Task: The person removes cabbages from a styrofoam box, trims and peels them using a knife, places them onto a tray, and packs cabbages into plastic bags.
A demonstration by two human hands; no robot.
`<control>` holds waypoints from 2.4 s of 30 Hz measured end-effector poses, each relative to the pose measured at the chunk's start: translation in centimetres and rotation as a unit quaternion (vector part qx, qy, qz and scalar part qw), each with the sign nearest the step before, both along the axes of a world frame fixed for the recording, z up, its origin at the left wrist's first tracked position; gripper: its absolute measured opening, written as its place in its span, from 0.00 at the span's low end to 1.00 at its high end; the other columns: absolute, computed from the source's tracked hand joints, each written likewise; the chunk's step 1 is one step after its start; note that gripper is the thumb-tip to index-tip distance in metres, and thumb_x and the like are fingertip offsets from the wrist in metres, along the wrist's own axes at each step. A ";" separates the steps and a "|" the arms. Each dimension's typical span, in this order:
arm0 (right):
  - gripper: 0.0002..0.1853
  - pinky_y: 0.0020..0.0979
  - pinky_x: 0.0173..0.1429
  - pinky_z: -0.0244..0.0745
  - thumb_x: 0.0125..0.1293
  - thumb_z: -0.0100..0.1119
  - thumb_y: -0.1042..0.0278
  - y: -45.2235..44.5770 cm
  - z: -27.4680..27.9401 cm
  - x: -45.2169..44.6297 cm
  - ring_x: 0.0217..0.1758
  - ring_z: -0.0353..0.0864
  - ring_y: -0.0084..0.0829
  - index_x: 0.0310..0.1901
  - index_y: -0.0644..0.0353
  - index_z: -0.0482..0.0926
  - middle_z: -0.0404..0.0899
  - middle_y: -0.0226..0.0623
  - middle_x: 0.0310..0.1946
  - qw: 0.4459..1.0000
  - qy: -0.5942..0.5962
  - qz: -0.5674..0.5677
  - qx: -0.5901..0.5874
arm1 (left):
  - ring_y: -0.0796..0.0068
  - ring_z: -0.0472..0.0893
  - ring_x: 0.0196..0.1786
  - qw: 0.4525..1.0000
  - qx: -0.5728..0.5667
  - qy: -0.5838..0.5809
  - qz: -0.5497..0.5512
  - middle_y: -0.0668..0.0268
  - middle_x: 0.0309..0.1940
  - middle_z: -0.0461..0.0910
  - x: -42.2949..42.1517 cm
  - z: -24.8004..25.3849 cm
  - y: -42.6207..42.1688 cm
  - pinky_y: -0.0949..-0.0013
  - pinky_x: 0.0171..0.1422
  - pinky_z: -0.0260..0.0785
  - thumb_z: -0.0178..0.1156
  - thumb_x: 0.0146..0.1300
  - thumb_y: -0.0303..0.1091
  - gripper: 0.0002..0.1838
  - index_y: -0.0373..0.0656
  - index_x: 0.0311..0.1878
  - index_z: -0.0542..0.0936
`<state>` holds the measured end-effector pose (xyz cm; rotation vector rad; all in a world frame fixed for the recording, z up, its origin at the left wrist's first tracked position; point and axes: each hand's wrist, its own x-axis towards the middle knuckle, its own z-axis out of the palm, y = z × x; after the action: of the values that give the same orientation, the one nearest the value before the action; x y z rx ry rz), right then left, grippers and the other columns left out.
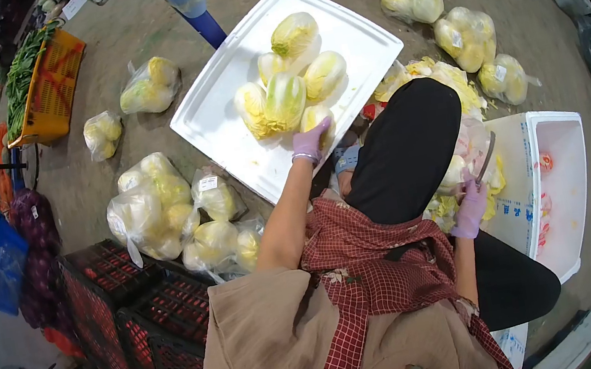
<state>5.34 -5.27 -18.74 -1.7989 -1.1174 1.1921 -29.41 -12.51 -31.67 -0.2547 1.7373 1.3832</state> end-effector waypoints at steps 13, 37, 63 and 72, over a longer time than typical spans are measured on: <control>0.19 0.20 0.34 0.65 0.65 0.51 0.61 -1.5 9.7 -3.7 0.27 0.68 0.18 0.51 0.66 0.77 0.76 0.30 0.30 0.975 0.052 0.115 0.183 | 0.72 0.79 0.44 0.982 0.160 -0.073 -0.074 0.63 0.46 0.79 2.0 6.5 -2.3 0.69 0.46 0.73 0.73 0.48 0.38 0.32 0.34 0.54 0.74; 0.26 0.36 0.27 0.68 0.63 0.55 0.56 -4.9 14.7 -10.0 0.24 0.70 0.33 0.64 0.43 0.69 0.65 0.31 0.23 0.782 -0.282 0.402 0.384 | 0.64 0.69 0.63 0.874 0.215 0.356 -0.252 0.49 0.58 0.67 8.0 25.6 -2.6 0.67 0.65 0.63 0.79 0.39 0.38 0.53 0.25 0.64 0.57; 0.23 0.24 0.38 0.70 0.62 0.58 0.77 -2.8 14.7 -8.6 0.32 0.74 0.20 0.60 0.60 0.71 0.78 0.33 0.37 0.908 -0.009 0.319 0.272 | 0.65 0.71 0.60 0.910 0.228 0.245 -0.246 0.52 0.58 0.69 5.2 24.9 -4.6 0.67 0.64 0.65 0.75 0.43 0.32 0.48 0.31 0.65 0.58; 0.22 0.19 0.40 0.68 0.63 0.55 0.74 -2.2 13.3 -5.4 0.34 0.72 0.15 0.60 0.64 0.71 0.77 0.29 0.33 0.956 -0.048 0.274 0.092 | 0.64 0.77 0.45 0.949 0.020 0.282 0.137 0.52 0.44 0.77 -3.7 3.7 -9.4 0.66 0.51 0.72 0.75 0.43 0.33 0.40 0.27 0.57 0.65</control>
<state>-0.06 -7.42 -5.45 -1.4574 -1.8001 1.2590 -33.15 -21.88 -28.02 -0.0791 2.1951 1.8198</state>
